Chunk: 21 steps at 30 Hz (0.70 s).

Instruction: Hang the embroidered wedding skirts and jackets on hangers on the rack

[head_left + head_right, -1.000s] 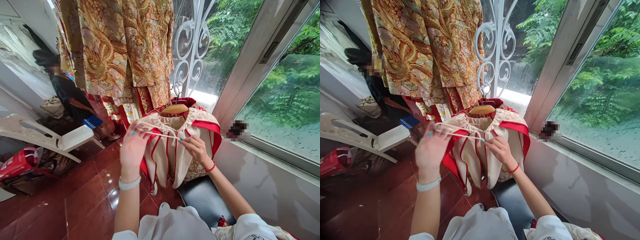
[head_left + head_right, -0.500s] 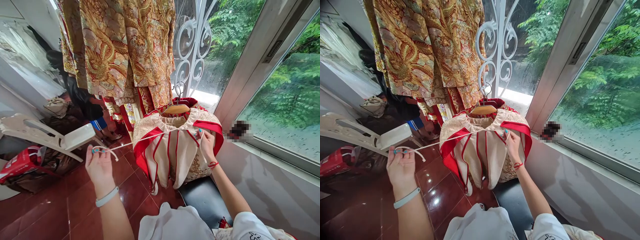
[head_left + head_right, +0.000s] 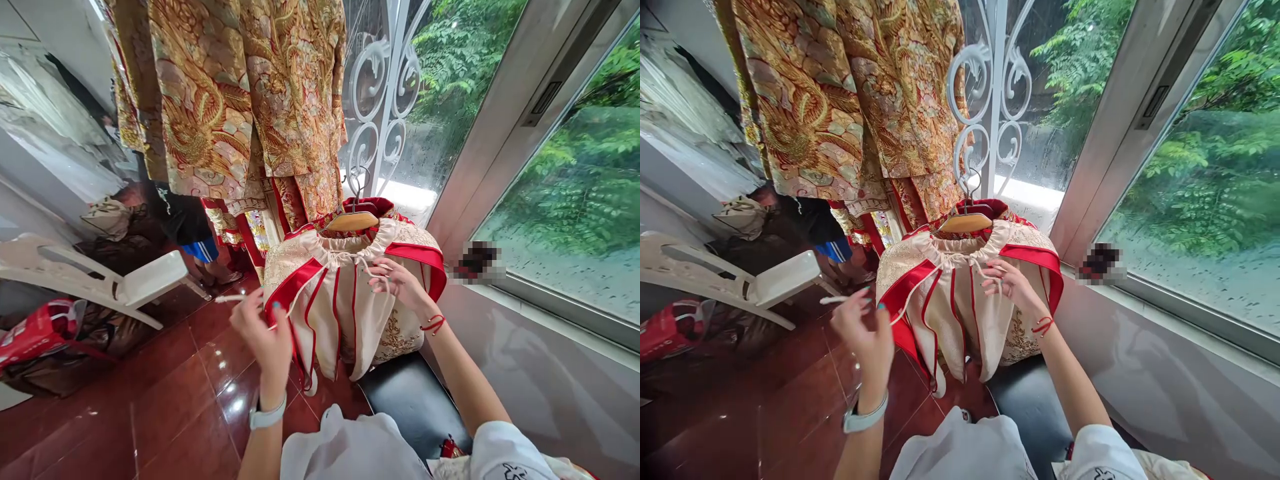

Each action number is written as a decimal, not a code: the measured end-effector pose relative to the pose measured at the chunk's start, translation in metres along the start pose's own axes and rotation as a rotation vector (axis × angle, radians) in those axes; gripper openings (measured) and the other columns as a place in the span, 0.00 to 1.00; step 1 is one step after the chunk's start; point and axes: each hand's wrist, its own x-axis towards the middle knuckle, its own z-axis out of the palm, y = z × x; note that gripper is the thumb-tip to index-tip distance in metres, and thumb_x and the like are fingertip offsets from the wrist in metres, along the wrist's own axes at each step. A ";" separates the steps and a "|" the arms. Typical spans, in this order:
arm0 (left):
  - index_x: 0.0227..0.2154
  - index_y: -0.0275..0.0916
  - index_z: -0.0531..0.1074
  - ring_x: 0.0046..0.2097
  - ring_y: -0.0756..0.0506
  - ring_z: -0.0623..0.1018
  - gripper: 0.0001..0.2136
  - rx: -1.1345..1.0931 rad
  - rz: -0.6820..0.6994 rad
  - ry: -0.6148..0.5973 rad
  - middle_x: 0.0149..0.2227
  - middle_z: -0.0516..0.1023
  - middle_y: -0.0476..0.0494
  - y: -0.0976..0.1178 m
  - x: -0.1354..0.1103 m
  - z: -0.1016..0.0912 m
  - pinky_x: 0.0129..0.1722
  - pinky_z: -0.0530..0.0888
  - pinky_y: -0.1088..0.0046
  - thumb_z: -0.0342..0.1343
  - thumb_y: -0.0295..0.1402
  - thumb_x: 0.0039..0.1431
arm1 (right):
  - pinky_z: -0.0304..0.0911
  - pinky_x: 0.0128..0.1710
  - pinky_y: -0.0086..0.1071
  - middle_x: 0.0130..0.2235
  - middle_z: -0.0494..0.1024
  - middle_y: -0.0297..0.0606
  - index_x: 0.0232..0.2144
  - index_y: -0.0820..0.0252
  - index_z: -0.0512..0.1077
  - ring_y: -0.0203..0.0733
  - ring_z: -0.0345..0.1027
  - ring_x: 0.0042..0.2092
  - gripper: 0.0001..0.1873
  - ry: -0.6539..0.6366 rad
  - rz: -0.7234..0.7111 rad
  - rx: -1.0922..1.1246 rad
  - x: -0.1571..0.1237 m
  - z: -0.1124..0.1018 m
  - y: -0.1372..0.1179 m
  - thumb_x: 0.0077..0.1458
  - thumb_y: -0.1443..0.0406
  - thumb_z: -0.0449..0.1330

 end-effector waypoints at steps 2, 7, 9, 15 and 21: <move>0.52 0.39 0.68 0.51 0.36 0.69 0.17 0.046 0.143 -0.154 0.47 0.69 0.35 0.035 0.007 0.019 0.55 0.67 0.49 0.54 0.28 0.59 | 0.70 0.36 0.36 0.41 0.80 0.42 0.41 0.57 0.72 0.41 0.74 0.36 0.17 -0.020 0.044 -0.036 0.005 0.009 -0.006 0.48 0.58 0.65; 0.54 0.38 0.70 0.57 0.31 0.67 0.19 0.155 0.295 -0.425 0.55 0.65 0.30 0.066 0.023 0.066 0.57 0.66 0.49 0.56 0.29 0.60 | 0.51 0.24 0.25 0.25 0.67 0.28 0.38 0.59 0.73 0.29 0.55 0.25 0.19 0.060 -0.009 -0.223 0.014 0.022 -0.001 0.49 0.53 0.67; 0.54 0.37 0.71 0.57 0.29 0.68 0.19 0.238 0.300 -0.503 0.53 0.68 0.29 0.067 0.024 0.073 0.56 0.67 0.48 0.57 0.30 0.59 | 0.42 0.22 0.27 0.21 0.57 0.25 0.35 0.60 0.74 0.29 0.46 0.23 0.21 0.089 -0.054 -0.296 0.013 0.021 0.003 0.49 0.49 0.67; 0.60 0.45 0.67 0.50 0.33 0.77 0.22 0.199 0.350 -0.947 0.56 0.72 0.32 0.058 -0.005 0.030 0.45 0.74 0.57 0.55 0.40 0.63 | 0.33 0.23 0.30 0.21 0.47 0.23 0.32 0.61 0.73 0.29 0.36 0.22 0.25 0.113 -0.070 -0.339 0.006 0.008 0.003 0.50 0.44 0.63; 0.55 0.39 0.68 0.52 0.36 0.77 0.18 -0.082 0.081 -0.801 0.54 0.73 0.32 0.058 -0.009 0.064 0.50 0.72 0.61 0.53 0.38 0.64 | 0.33 0.22 0.31 0.21 0.47 0.23 0.33 0.61 0.74 0.30 0.36 0.23 0.22 0.035 -0.078 -0.362 0.013 0.018 -0.003 0.52 0.47 0.62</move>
